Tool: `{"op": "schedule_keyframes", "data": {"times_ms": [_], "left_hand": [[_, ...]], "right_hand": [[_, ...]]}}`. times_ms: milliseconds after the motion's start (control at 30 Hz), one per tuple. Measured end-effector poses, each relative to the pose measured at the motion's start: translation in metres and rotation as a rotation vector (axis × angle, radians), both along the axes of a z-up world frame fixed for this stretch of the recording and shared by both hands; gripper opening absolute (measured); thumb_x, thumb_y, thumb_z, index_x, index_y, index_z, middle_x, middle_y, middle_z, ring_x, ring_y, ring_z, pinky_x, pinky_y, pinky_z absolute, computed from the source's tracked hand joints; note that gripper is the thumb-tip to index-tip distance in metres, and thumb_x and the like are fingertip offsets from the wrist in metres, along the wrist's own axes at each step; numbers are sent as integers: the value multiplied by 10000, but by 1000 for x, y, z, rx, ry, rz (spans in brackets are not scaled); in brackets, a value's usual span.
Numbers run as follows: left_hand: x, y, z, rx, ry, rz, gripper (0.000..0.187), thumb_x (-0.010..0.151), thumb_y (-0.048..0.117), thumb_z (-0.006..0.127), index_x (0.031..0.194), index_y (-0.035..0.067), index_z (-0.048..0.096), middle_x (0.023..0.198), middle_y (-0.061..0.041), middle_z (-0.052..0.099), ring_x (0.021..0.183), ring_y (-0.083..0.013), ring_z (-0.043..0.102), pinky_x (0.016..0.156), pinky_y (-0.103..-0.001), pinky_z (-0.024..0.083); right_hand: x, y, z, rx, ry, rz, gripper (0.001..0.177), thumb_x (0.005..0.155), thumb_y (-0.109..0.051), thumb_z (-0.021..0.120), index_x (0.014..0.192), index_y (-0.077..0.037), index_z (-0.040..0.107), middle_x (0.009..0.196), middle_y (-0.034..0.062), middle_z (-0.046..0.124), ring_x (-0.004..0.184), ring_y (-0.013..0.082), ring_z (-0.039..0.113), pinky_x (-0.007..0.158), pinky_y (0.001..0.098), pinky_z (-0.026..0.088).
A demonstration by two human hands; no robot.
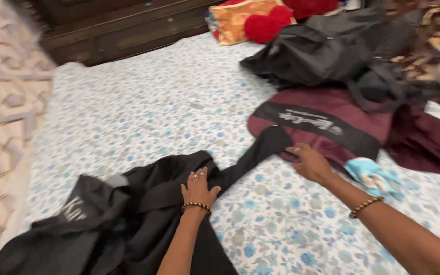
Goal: The person wipes a black suit jacket with a light blue cloth, then buttons the jacket. The person then removes a black garment bag from a maroon duffel bag and places it on the bed.
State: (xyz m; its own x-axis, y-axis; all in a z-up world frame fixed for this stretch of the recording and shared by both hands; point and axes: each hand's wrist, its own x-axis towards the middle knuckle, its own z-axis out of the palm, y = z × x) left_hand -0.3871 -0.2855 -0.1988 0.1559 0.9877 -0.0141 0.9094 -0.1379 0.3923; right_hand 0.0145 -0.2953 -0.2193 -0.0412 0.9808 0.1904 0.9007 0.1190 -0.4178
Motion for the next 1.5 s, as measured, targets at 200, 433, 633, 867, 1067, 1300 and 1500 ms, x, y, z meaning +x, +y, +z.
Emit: {"op": "schedule_keyframes", "data": {"times_ms": [200,433,633,867,1067,1300,1500], "left_hand": [[-116,-6,23,-12,242,287,889,832,425,799,1555,180,344,1660,-46,272,1563,-305,153,1206,-678,162],[-257,-44,35,-268,495,440,1055,799,480,844,1615,197,238,1714,-75,132,1581,-340,44,1190,-702,85],[-293,-58,47,-380,502,408,1138,760,677,794,1624,206,222,1716,-17,139,1596,-313,38,1207,-718,30],[-289,-46,29,-167,518,246,862,837,710,672,1483,175,478,1669,-74,248,1575,-337,98,1187,-737,16],[-284,-12,14,188,275,316,644,816,308,650,1399,58,534,1548,-107,434,1503,-323,238,1206,-640,99],[-202,10,1,185,-164,-84,560,831,222,606,1359,39,572,1395,-163,601,1339,-341,546,1157,-417,427],[-166,21,-56,-177,-180,120,703,850,389,749,1394,19,500,1425,-222,538,1276,-403,565,1063,-463,486]], "right_hand": [[-177,40,32,-48,-26,370,820,754,-380,837,1472,-202,483,1543,168,423,1355,389,483,1096,459,436],[-323,18,56,-239,-326,422,1256,664,-487,924,1594,-197,131,1662,136,175,1495,377,236,1164,521,311],[-376,26,12,-253,-375,354,1258,725,-470,902,1603,-146,61,1580,139,326,1504,359,235,1202,521,229],[-360,44,-36,-157,-306,323,459,808,-125,637,1260,-194,688,1189,31,720,1156,256,663,994,407,507],[-270,79,20,4,350,197,533,688,20,489,1132,-111,752,1064,140,776,1037,286,729,950,383,539],[-186,54,107,-124,718,144,469,776,154,410,1083,0,729,960,90,744,888,164,682,795,299,554],[-105,8,123,39,739,-523,680,845,173,361,1338,-112,731,851,194,639,582,276,559,453,424,490]]}}
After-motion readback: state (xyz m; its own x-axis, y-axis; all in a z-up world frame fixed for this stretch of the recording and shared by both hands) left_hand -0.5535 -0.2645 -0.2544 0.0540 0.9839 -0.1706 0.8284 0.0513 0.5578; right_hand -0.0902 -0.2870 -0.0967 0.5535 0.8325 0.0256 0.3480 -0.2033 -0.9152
